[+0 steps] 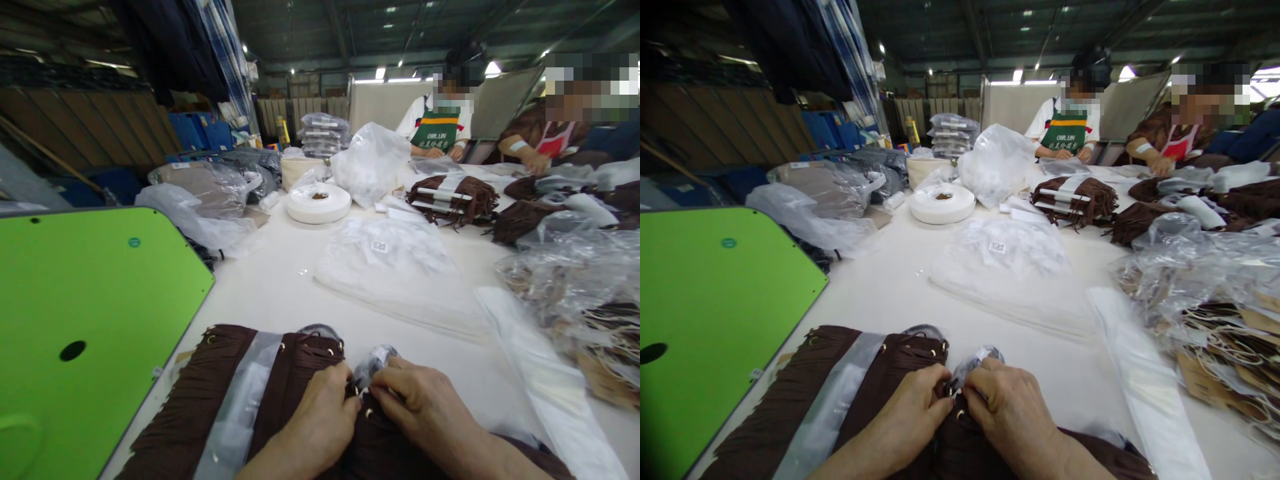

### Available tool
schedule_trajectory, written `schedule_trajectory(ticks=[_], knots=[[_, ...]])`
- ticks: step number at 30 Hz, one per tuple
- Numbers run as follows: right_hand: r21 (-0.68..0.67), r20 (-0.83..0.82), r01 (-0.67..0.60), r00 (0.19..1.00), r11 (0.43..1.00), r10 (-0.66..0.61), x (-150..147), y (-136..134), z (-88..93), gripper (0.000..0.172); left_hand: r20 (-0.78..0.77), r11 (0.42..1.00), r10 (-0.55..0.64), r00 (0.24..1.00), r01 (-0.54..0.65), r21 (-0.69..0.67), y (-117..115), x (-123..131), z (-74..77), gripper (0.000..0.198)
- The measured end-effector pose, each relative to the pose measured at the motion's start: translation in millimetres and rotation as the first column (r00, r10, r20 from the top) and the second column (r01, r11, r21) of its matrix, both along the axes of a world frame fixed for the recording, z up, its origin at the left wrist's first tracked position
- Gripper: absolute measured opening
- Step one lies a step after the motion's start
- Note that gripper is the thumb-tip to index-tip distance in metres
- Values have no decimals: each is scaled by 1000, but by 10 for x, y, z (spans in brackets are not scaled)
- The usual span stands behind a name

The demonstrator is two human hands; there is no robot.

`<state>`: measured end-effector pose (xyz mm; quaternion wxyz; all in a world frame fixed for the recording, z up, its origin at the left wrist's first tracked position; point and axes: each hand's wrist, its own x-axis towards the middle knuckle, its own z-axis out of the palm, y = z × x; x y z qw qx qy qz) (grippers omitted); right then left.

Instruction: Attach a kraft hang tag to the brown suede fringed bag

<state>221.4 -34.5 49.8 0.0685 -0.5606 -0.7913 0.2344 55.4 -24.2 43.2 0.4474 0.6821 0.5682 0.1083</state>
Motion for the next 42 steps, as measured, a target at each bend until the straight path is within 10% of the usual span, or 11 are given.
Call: schedule_trajectory(ticks=[21, 35, 42], knots=[[-55, 80, -34, 996, 998, 38, -159, 48, -34, 16, -74, 998, 39, 997, -42, -45, -148, 143, -75, 36], [-351, -416, 77, 880, 933, -229, -40, -1, -211, 25, 157, 935, 345, 925, -326, -136, -146, 110, -127, 29], [-577, -562, 53, 699, 815, -443, -36, -20, -269, 28, 167, 938, 343, 924, -328, -110, -158, 135, -86, 24]])
